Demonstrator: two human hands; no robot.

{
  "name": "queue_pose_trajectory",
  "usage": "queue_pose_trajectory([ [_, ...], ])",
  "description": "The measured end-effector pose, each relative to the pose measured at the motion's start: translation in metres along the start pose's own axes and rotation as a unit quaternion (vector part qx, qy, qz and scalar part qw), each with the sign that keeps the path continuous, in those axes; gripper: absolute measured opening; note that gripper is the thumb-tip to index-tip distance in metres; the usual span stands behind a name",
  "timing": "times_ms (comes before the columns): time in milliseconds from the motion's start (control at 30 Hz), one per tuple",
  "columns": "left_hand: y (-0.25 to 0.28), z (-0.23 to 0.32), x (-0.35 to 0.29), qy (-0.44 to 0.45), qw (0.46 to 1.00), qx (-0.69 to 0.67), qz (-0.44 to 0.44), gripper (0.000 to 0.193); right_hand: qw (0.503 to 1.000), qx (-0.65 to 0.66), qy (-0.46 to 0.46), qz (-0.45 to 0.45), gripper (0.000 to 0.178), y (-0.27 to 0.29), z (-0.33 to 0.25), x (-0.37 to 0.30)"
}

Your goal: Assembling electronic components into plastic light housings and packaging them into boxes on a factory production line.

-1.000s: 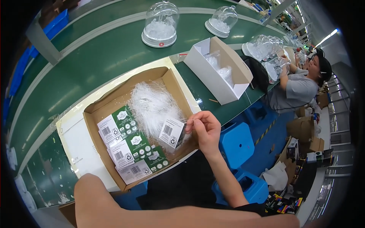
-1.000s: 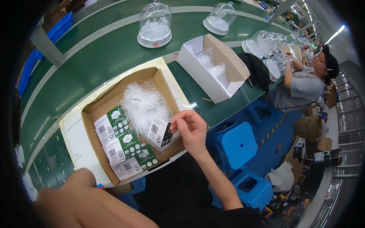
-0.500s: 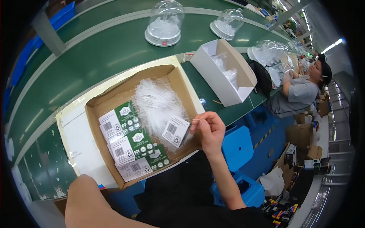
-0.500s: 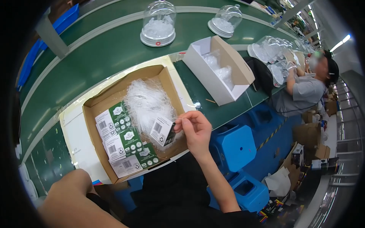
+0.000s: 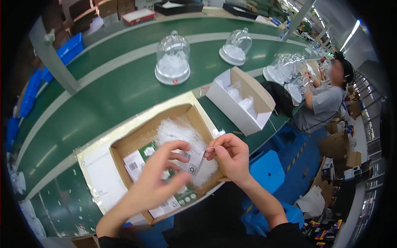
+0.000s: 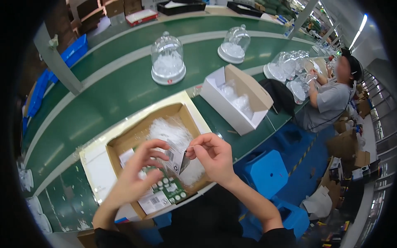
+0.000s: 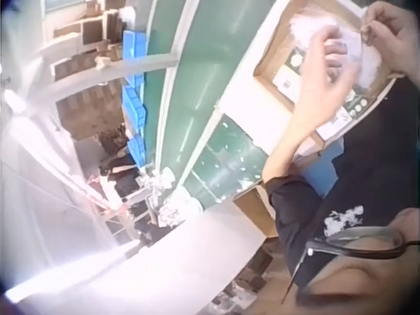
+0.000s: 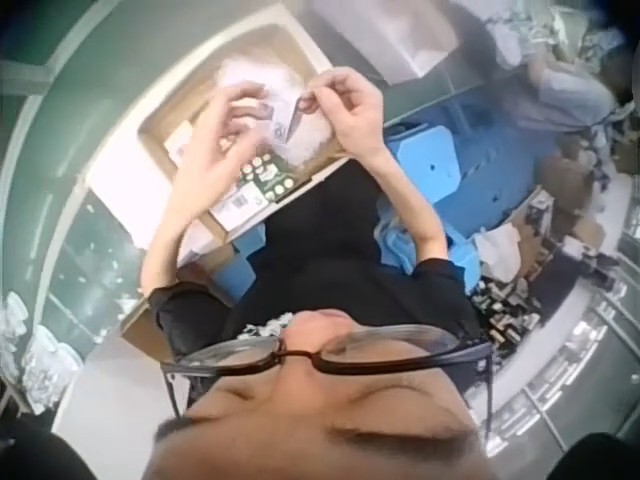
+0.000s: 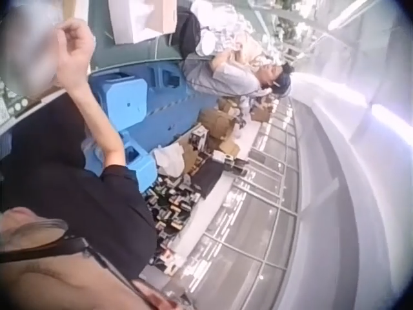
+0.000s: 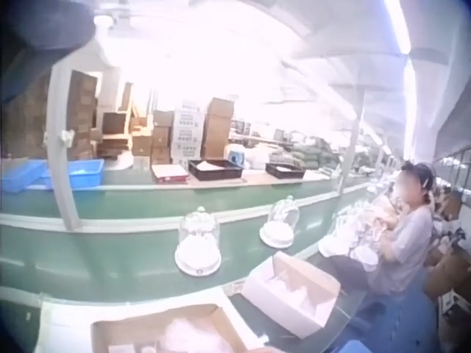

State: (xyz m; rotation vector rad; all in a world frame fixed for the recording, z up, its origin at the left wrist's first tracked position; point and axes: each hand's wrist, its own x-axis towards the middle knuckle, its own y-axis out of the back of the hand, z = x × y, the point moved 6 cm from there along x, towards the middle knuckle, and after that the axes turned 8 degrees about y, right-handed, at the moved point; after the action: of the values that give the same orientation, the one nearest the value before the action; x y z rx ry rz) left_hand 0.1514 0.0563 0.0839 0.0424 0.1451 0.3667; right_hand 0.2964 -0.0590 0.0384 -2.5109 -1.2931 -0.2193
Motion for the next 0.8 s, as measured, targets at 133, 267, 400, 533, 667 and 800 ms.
queue_pose_trajectory([
  [133, -0.006, -0.001, 0.027, -0.1, 0.979, 0.171, 0.051, 0.062, 0.999, 0.02, 0.005, -0.036, 0.005, -0.018, -0.005, 0.035],
  [267, 0.023, -0.008, 0.059, -0.13, 0.978, 0.142, 0.083, 0.047, 0.997, 0.025, 0.001, -0.071, 0.007, -0.029, 0.002, 0.073],
  [400, 0.062, 0.002, 0.089, -0.203, 0.946, 0.2, 0.151, 0.037, 0.995, -0.04, 0.014, -0.087, 0.01, -0.033, 0.011, 0.125],
  [533, 0.095, 0.024, 0.131, -0.216, 0.938, 0.182, 0.202, 0.028, 0.974, -0.175, 0.11, -0.088, 0.011, -0.026, 0.02, 0.194],
  [667, 0.132, 0.036, 0.183, -0.257, 0.911, 0.195, 0.255, 0.014, 0.917, -0.302, 0.254, -0.053, 0.013, -0.032, 0.019, 0.255],
  [800, 0.155, 0.046, 0.221, -0.272, 0.891, 0.225, 0.285, 0.01, 0.901, -0.339, 0.27, -0.019, 0.016, -0.034, 0.035, 0.303],
])
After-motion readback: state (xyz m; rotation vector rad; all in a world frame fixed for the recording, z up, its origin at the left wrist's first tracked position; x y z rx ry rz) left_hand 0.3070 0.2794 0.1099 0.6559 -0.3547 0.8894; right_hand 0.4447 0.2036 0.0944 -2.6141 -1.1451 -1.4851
